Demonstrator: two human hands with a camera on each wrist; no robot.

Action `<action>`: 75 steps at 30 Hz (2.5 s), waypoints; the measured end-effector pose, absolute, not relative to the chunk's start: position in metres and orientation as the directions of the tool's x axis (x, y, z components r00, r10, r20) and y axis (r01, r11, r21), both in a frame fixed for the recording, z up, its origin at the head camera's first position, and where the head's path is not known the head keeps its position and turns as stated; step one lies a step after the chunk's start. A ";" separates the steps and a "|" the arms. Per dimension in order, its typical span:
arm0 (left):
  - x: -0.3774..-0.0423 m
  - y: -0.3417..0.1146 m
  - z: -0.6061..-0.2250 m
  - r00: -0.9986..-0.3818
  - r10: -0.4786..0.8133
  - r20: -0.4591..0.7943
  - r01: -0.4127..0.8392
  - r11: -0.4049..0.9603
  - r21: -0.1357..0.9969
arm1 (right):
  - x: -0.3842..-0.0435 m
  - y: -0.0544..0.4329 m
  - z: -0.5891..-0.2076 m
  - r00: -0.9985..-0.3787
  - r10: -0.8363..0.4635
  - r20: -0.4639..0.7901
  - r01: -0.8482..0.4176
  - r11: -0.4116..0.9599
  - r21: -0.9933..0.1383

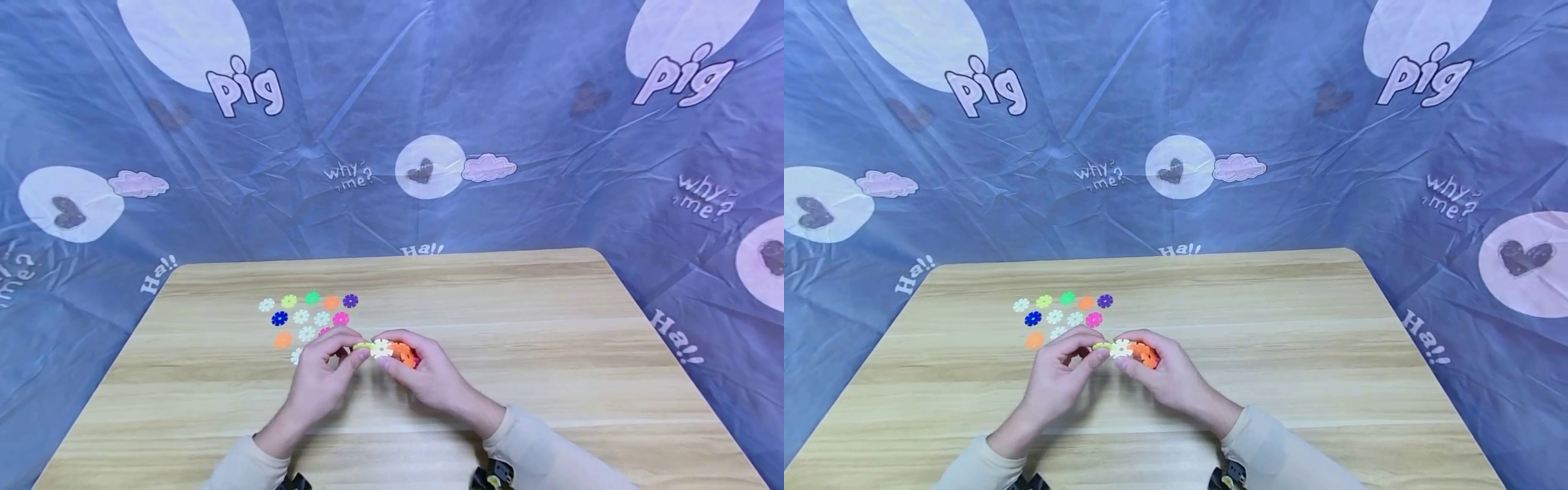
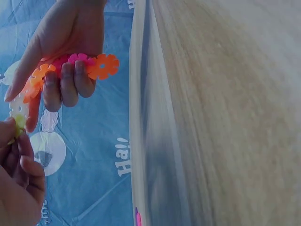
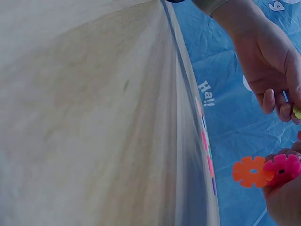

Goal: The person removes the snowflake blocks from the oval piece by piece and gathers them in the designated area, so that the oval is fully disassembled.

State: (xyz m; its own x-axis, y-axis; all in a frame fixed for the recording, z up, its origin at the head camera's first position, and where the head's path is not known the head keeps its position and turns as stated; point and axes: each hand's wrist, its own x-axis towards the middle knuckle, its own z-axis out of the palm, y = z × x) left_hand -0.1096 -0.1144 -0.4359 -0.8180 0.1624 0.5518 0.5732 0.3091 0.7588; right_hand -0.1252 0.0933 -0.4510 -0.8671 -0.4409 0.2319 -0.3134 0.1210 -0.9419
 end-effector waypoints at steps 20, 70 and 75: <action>-0.111 -0.109 -0.437 -0.744 0.180 0.643 0.647 0.433 0.628 | -0.125 0.088 -0.452 -0.871 -0.425 0.247 -0.328 0.128 -0.936; -0.122 -0.169 -0.429 -0.974 0.065 0.217 0.210 0.619 0.757 | -0.126 0.094 -0.453 -0.880 -0.415 0.230 -0.299 0.108 -0.948; -0.126 -0.177 -0.432 -0.976 0.072 0.207 0.202 0.662 0.721 | -0.127 0.094 -0.454 -0.880 -0.416 0.229 -0.300 0.113 -0.947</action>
State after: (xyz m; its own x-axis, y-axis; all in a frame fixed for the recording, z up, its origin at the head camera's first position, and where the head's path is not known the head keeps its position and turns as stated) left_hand -0.1259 -0.1766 -0.4324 -0.9756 0.0724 0.2073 0.2024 0.6623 0.7214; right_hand -0.1267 0.0942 -0.4538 -0.8800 -0.4162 0.2290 -0.3001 0.1133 -0.9472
